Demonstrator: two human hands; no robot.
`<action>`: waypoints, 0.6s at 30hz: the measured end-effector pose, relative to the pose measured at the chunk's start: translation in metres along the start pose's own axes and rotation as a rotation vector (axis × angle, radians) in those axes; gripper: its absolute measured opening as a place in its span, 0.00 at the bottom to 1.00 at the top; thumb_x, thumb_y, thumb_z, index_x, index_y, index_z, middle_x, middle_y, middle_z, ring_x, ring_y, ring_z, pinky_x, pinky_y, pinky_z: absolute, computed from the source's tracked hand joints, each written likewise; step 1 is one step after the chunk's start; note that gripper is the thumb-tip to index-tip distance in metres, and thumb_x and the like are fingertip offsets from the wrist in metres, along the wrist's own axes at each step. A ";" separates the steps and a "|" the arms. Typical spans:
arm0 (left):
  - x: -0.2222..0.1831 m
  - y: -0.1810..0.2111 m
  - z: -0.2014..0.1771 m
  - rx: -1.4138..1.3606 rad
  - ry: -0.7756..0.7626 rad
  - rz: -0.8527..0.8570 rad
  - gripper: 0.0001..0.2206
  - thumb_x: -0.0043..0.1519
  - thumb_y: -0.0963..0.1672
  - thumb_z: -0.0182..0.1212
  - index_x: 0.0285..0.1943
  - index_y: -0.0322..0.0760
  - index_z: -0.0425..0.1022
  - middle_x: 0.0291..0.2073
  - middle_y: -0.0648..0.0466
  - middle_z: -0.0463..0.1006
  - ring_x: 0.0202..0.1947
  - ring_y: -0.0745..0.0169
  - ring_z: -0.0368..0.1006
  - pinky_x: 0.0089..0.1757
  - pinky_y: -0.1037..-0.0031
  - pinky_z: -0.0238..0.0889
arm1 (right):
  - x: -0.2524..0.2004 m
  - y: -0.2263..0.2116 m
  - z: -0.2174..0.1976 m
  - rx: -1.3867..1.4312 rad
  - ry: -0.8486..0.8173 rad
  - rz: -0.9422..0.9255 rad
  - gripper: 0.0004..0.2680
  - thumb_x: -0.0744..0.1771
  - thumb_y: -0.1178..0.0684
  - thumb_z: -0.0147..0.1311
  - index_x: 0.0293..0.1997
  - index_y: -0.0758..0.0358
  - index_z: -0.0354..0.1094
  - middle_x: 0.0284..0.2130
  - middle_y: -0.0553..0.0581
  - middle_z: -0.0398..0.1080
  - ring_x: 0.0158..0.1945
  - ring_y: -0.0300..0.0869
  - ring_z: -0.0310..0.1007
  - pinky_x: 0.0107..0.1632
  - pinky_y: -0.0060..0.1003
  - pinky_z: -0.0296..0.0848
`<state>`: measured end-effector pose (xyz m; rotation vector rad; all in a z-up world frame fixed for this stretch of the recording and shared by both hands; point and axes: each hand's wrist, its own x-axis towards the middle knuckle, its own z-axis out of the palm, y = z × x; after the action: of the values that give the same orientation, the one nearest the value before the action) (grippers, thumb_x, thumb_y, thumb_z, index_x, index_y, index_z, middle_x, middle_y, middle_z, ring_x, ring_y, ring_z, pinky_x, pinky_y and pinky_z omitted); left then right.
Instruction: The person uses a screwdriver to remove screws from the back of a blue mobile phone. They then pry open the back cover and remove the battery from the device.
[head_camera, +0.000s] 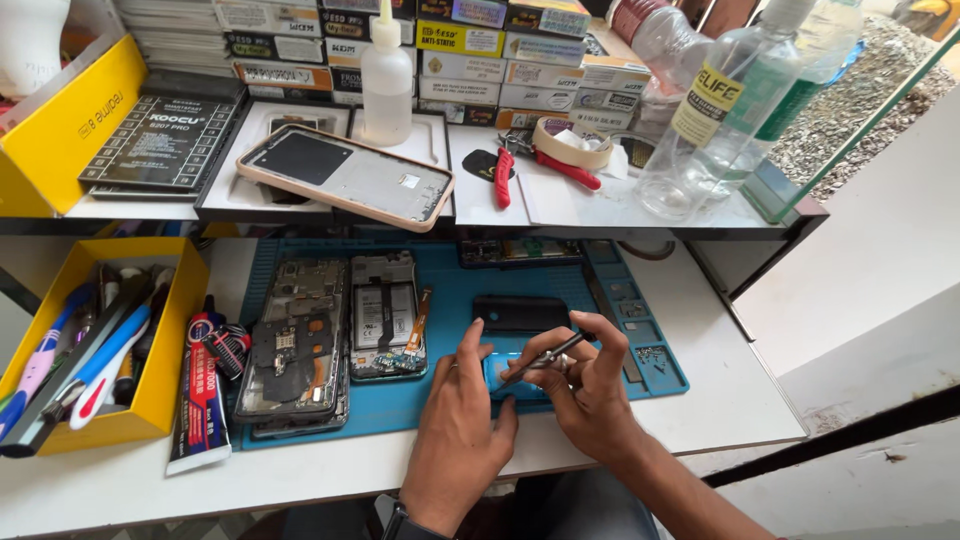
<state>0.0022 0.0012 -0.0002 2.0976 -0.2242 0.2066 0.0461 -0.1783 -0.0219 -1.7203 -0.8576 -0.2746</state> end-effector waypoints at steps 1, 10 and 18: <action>0.000 0.000 0.000 0.006 0.007 0.010 0.39 0.55 0.38 0.65 0.74 0.28 0.44 0.56 0.33 0.72 0.61 0.37 0.67 0.58 0.55 0.63 | 0.000 0.000 0.001 -0.015 -0.013 -0.022 0.27 0.69 0.73 0.46 0.69 0.49 0.35 0.45 0.64 0.70 0.47 0.49 0.83 0.51 0.42 0.82; 0.001 -0.003 0.003 0.040 0.037 0.023 0.41 0.55 0.39 0.66 0.75 0.31 0.42 0.56 0.39 0.74 0.60 0.41 0.68 0.57 0.56 0.63 | 0.019 -0.040 0.004 -0.395 -0.133 -0.186 0.24 0.66 0.67 0.58 0.64 0.60 0.44 0.38 0.63 0.75 0.42 0.48 0.82 0.44 0.39 0.84; -0.001 0.001 0.000 -0.014 0.049 0.016 0.42 0.55 0.39 0.67 0.76 0.32 0.41 0.54 0.41 0.77 0.57 0.44 0.72 0.56 0.60 0.67 | 0.047 -0.069 -0.002 -0.641 -0.137 0.093 0.14 0.65 0.52 0.65 0.43 0.63 0.59 0.18 0.57 0.75 0.20 0.44 0.81 0.21 0.35 0.74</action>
<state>0.0013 0.0013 0.0004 2.0749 -0.2127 0.2646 0.0340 -0.1548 0.0567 -2.3906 -0.8354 -0.4016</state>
